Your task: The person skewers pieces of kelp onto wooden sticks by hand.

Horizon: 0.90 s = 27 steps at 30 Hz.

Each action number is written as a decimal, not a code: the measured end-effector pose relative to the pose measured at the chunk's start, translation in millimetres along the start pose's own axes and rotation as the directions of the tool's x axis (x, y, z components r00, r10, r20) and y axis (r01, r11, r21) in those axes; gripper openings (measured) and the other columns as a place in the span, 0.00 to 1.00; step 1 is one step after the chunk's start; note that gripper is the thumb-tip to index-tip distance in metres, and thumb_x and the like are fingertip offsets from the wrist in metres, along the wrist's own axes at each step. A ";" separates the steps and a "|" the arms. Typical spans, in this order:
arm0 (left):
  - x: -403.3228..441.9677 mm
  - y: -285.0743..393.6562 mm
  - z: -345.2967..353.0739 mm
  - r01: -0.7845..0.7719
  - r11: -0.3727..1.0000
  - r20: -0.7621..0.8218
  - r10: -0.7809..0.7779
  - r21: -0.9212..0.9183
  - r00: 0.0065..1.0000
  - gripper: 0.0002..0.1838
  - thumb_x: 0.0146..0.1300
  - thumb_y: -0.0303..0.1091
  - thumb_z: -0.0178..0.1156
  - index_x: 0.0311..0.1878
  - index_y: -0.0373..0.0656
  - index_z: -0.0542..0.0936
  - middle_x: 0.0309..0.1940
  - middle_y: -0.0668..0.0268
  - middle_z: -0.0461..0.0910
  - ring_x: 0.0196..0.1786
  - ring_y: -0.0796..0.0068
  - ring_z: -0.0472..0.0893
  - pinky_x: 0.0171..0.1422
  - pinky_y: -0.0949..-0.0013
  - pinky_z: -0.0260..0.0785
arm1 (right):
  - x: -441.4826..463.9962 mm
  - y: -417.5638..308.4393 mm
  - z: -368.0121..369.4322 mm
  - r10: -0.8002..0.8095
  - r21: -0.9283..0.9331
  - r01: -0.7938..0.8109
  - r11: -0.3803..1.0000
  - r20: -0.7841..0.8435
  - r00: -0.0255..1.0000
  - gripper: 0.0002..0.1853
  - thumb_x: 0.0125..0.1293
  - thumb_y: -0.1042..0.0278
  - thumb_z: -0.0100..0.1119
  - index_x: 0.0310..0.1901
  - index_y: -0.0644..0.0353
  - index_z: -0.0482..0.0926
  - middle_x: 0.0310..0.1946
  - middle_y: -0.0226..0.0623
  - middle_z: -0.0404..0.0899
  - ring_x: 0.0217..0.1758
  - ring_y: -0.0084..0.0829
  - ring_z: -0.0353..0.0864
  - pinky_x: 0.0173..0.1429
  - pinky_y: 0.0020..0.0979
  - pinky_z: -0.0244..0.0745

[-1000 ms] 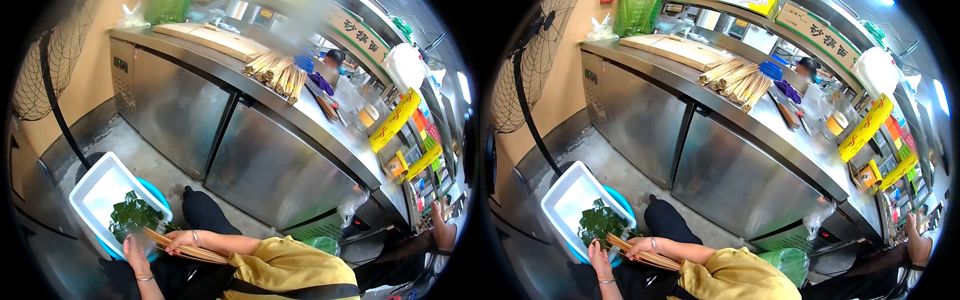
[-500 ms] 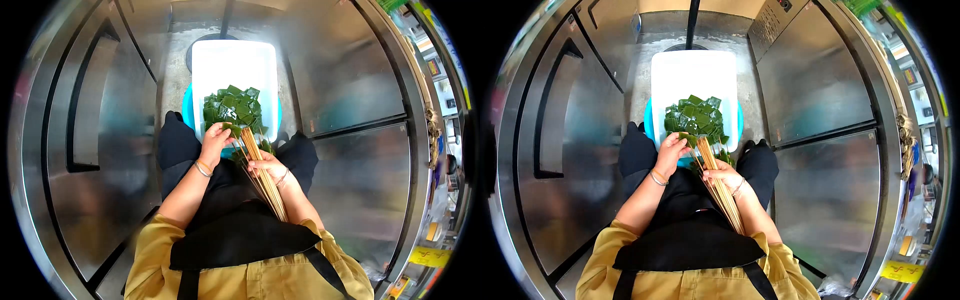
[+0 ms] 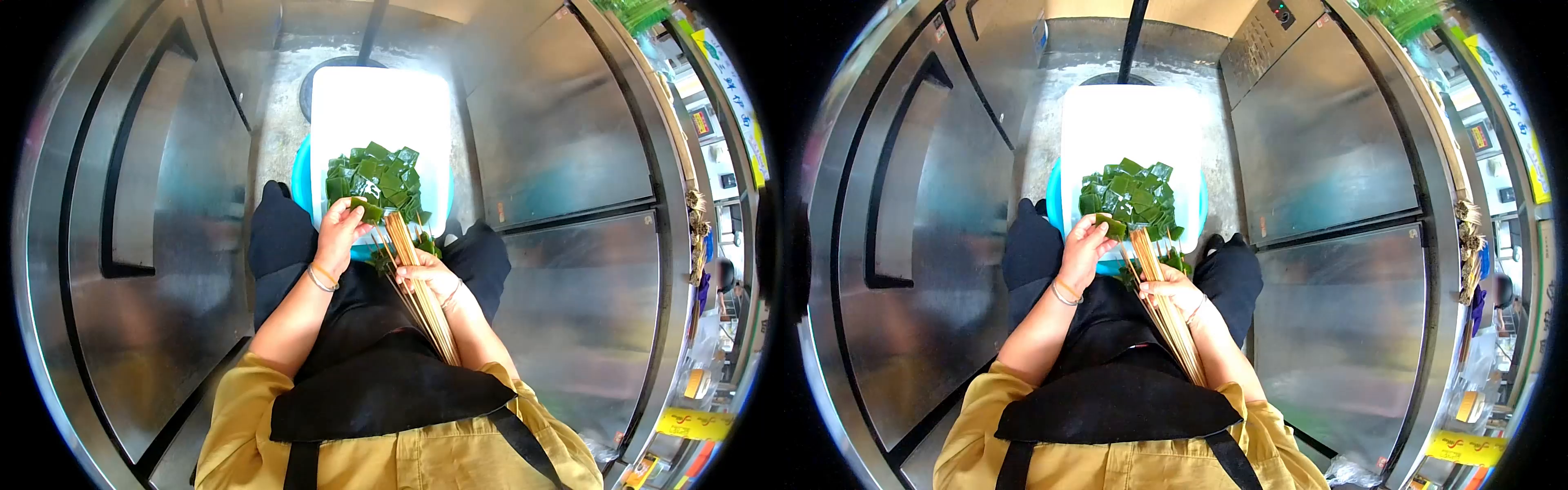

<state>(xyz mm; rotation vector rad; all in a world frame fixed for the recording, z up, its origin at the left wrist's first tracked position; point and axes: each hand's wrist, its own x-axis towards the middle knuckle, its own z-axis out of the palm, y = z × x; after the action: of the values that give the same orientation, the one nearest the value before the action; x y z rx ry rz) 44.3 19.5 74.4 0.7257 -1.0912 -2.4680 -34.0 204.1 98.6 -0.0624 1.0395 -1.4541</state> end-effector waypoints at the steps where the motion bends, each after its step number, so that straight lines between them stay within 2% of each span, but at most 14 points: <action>1: -1.0 1.6 1.1 -0.004 1.000 0.003 0.004 -0.014 1.000 0.07 0.63 0.27 0.50 0.44 0.43 0.73 0.39 0.69 0.77 0.41 0.80 0.76 0.45 0.74 0.69 | -0.3 -0.5 0.2 0.004 0.003 -0.004 1.000 -0.007 1.000 0.12 0.53 0.78 0.60 0.38 0.61 0.70 0.24 0.34 0.76 0.20 0.21 0.73 0.23 0.18 0.68; 5: -2.5 -0.7 0.3 -0.016 1.000 0.068 0.016 -0.004 0.998 0.08 0.62 0.26 0.52 0.44 0.42 0.73 0.41 0.67 0.77 0.43 0.79 0.76 0.46 0.74 0.69 | 1.8 1.2 -4.4 0.014 -0.003 -0.014 1.000 0.003 1.000 0.12 0.53 0.78 0.60 0.38 0.60 0.70 0.24 0.34 0.76 0.19 0.21 0.73 0.22 0.18 0.68; 9: -2.6 -3.1 -2.7 0.022 0.997 0.109 -0.014 -0.074 0.994 0.08 0.60 0.24 0.53 0.44 0.41 0.73 0.41 0.65 0.78 0.43 0.78 0.76 0.48 0.74 0.69 | 1.9 0.6 -2.8 -0.017 -0.036 0.018 0.999 0.026 1.000 0.11 0.53 0.78 0.60 0.37 0.60 0.70 0.24 0.33 0.75 0.18 0.21 0.71 0.22 0.18 0.67; 12: -3.8 -0.2 -1.4 0.038 0.999 0.120 -0.037 -0.008 0.992 0.08 0.60 0.24 0.53 0.43 0.41 0.73 0.41 0.65 0.78 0.42 0.78 0.76 0.47 0.74 0.70 | 1.8 -0.1 -0.3 -0.023 -0.069 0.024 0.997 0.017 1.000 0.12 0.53 0.77 0.60 0.38 0.60 0.70 0.23 0.33 0.75 0.18 0.20 0.71 0.22 0.18 0.66; 14: -6.8 2.0 3.5 -0.009 0.994 0.074 0.001 0.107 0.997 0.08 0.58 0.23 0.54 0.42 0.38 0.73 0.36 0.66 0.77 0.38 0.81 0.76 0.44 0.76 0.71 | 1.1 -0.2 -0.7 -0.027 -0.100 0.028 0.995 0.011 1.000 0.12 0.52 0.77 0.61 0.38 0.60 0.70 0.23 0.33 0.74 0.18 0.20 0.70 0.22 0.18 0.66; 15: -6.0 0.4 2.8 -0.009 0.994 0.078 0.000 0.107 0.997 0.08 0.58 0.23 0.54 0.42 0.38 0.73 0.36 0.66 0.77 0.38 0.81 0.76 0.44 0.76 0.71 | 1.9 0.5 -1.6 -0.023 -0.112 0.024 0.993 0.011 1.000 0.12 0.52 0.77 0.61 0.38 0.60 0.70 0.23 0.33 0.74 0.18 0.20 0.70 0.22 0.18 0.66; 17: -3.5 -8.0 -1.2 -0.105 0.968 0.121 0.079 0.228 0.989 0.07 0.58 0.22 0.54 0.41 0.36 0.73 0.35 0.66 0.77 0.36 0.80 0.77 0.42 0.75 0.73 | 2.2 1.5 -2.0 -0.020 -0.125 0.021 0.992 0.009 1.000 0.13 0.51 0.77 0.61 0.38 0.60 0.70 0.23 0.33 0.74 0.19 0.20 0.71 0.22 0.18 0.66; 21: -17.2 -25.3 5.0 -0.074 0.960 0.176 0.027 0.269 0.984 0.06 0.58 0.22 0.54 0.39 0.35 0.73 0.33 0.67 0.77 0.35 0.81 0.77 0.37 0.76 0.73 | 4.0 -0.4 -0.8 -0.053 -0.161 0.044 0.986 -0.052 0.997 0.12 0.51 0.77 0.62 0.36 0.60 0.69 0.23 0.33 0.74 0.19 0.20 0.71 0.22 0.19 0.67; 23: -18.7 -21.3 9.2 -0.139 0.941 0.087 0.118 0.309 0.989 0.06 0.58 0.22 0.54 0.40 0.36 0.74 0.33 0.68 0.77 0.34 0.82 0.77 0.36 0.77 0.73 | 4.0 1.1 -2.4 -0.059 -0.148 0.050 0.988 -0.059 0.997 0.13 0.51 0.77 0.61 0.37 0.60 0.69 0.23 0.33 0.74 0.19 0.21 0.71 0.22 0.19 0.67; 25: -18.2 -20.8 9.0 -0.144 0.947 0.063 0.131 0.288 0.989 0.07 0.58 0.22 0.54 0.40 0.36 0.74 0.34 0.69 0.78 0.34 0.83 0.77 0.35 0.78 0.72 | 3.8 0.6 -1.4 -0.053 -0.142 0.043 0.989 -0.064 0.997 0.14 0.51 0.78 0.61 0.39 0.60 0.69 0.23 0.34 0.74 0.19 0.21 0.71 0.22 0.19 0.67; 27: -16.2 -20.0 8.9 -0.186 0.936 -0.035 0.206 0.298 0.978 0.06 0.58 0.23 0.54 0.40 0.38 0.74 0.33 0.69 0.77 0.33 0.84 0.76 0.34 0.78 0.71 | 4.1 -1.2 1.6 -0.039 -0.125 0.036 0.991 -0.019 0.999 0.16 0.51 0.79 0.61 0.41 0.61 0.69 0.23 0.34 0.75 0.19 0.21 0.71 0.22 0.19 0.67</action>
<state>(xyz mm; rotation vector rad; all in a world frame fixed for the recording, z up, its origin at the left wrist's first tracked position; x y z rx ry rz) 50.2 45.6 69.3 0.7355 -1.4491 -2.1241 -34.8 199.7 98.1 -0.1571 1.1518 -1.4249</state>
